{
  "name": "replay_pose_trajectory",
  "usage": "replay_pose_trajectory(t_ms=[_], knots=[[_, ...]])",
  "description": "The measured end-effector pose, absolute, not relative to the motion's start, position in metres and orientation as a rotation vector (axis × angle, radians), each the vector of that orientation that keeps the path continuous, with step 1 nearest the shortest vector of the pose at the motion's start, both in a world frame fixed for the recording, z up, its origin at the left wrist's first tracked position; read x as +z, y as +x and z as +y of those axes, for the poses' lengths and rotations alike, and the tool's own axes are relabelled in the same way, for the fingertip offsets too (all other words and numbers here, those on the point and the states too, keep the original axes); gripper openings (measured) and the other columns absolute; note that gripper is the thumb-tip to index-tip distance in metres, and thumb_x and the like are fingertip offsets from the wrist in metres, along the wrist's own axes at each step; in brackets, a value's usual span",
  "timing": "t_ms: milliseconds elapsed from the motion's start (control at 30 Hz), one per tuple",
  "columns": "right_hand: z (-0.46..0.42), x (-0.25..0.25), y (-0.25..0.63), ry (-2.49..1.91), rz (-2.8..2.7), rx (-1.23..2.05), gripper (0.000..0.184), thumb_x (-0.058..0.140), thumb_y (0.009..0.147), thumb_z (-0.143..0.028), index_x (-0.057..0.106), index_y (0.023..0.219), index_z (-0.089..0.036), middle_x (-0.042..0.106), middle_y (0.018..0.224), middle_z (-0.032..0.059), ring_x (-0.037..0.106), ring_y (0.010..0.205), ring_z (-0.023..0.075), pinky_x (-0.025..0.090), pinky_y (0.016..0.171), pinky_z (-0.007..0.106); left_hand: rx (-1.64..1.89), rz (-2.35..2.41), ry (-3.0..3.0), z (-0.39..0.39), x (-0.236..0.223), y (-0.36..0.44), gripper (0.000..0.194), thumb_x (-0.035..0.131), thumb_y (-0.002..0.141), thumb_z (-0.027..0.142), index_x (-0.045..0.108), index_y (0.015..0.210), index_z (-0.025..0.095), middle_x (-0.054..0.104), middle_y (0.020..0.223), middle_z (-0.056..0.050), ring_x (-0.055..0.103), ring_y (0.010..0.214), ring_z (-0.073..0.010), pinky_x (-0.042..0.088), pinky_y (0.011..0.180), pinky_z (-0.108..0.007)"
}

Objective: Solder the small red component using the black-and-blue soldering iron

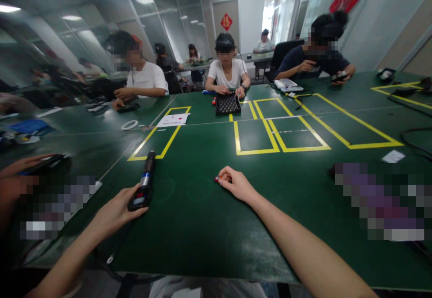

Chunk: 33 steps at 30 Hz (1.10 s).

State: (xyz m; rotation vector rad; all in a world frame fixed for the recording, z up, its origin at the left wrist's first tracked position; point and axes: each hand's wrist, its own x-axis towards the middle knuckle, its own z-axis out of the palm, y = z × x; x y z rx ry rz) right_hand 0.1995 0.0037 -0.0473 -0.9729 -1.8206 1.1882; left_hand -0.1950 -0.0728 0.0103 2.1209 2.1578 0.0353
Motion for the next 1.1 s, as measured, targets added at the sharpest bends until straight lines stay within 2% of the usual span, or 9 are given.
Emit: replay_pose_trajectory(t_ms=[200, 333, 500, 733, 967, 1100], knots=[[0.003, -0.045, 0.2, -0.965, -1.817, 1.198, 0.02, 0.058, 0.086, -0.035, 0.056, 0.095, -0.018, 0.063, 0.078, 0.0012, 0.057, 0.069, 0.013, 0.043, 0.065, 0.024, -0.033, 1.977, 2.294, -0.051, 0.023, -0.104, 0.073, 0.05, 0.078, 0.054, 0.03, 0.14, 0.021, 0.05, 0.128, -0.011, 0.059, 0.106, -0.0269, 0.049, 0.083, -0.034], [0.001, -0.041, 0.201, -0.983, -1.801, 1.165, 0.022, 0.056, 0.087, -0.037, 0.056, 0.095, -0.017, 0.062, 0.076, 0.0006, 0.054, 0.066, 0.0122, 0.042, 0.062, 0.023, -0.018, 1.862, 2.399, -0.034, 0.026, -0.045, 0.071, 0.058, 0.076, 0.049, 0.033, 0.137, 0.023, 0.054, 0.12, -0.011, 0.059, 0.103, -0.026, 0.048, 0.08, -0.033], [0.0, -0.036, 0.203, -1.066, -1.807, 1.014, 0.015, 0.054, 0.087, -0.032, 0.056, 0.092, -0.018, 0.054, 0.067, -0.0025, 0.049, 0.058, 0.0113, 0.038, 0.056, 0.022, 0.006, 1.762, 2.494, -0.015, 0.02, 0.004, 0.074, 0.062, 0.073, 0.05, 0.033, 0.136, 0.022, 0.054, 0.116, -0.011, 0.058, 0.101, -0.0267, 0.048, 0.075, -0.032], [0.005, -0.041, 0.203, -1.175, -1.874, 0.854, 0.006, 0.056, 0.083, -0.024, 0.054, 0.087, -0.02, 0.053, 0.062, -0.004, 0.049, 0.055, 0.0116, 0.038, 0.055, 0.022, 0.015, 1.726, 2.482, -0.011, 0.016, 0.021, 0.075, 0.06, 0.075, 0.05, 0.029, 0.137, 0.02, 0.051, 0.117, -0.013, 0.057, 0.103, -0.0283, 0.047, 0.077, -0.034], [0.01, -0.046, 0.198, -1.116, -1.942, 0.777, 0.007, 0.058, 0.083, -0.021, 0.06, 0.089, -0.018, 0.058, 0.075, 0.0007, 0.053, 0.065, 0.0133, 0.042, 0.062, 0.025, 0.025, 1.734, 2.495, -0.012, 0.014, 0.02, 0.074, 0.059, 0.076, 0.05, 0.03, 0.137, 0.02, 0.05, 0.118, -0.013, 0.057, 0.102, -0.0271, 0.047, 0.076, -0.033], [0.009, -0.046, 0.198, -1.086, -1.928, 0.768, 0.014, 0.058, 0.082, -0.017, 0.06, 0.095, -0.018, 0.061, 0.078, 0.0013, 0.055, 0.068, 0.0141, 0.043, 0.065, 0.026, 0.071, 1.727, 2.505, -0.013, 0.012, 0.021, 0.074, 0.054, 0.079, 0.055, 0.027, 0.139, 0.022, 0.049, 0.118, -0.013, 0.055, 0.105, -0.0279, 0.046, 0.078, -0.034]])
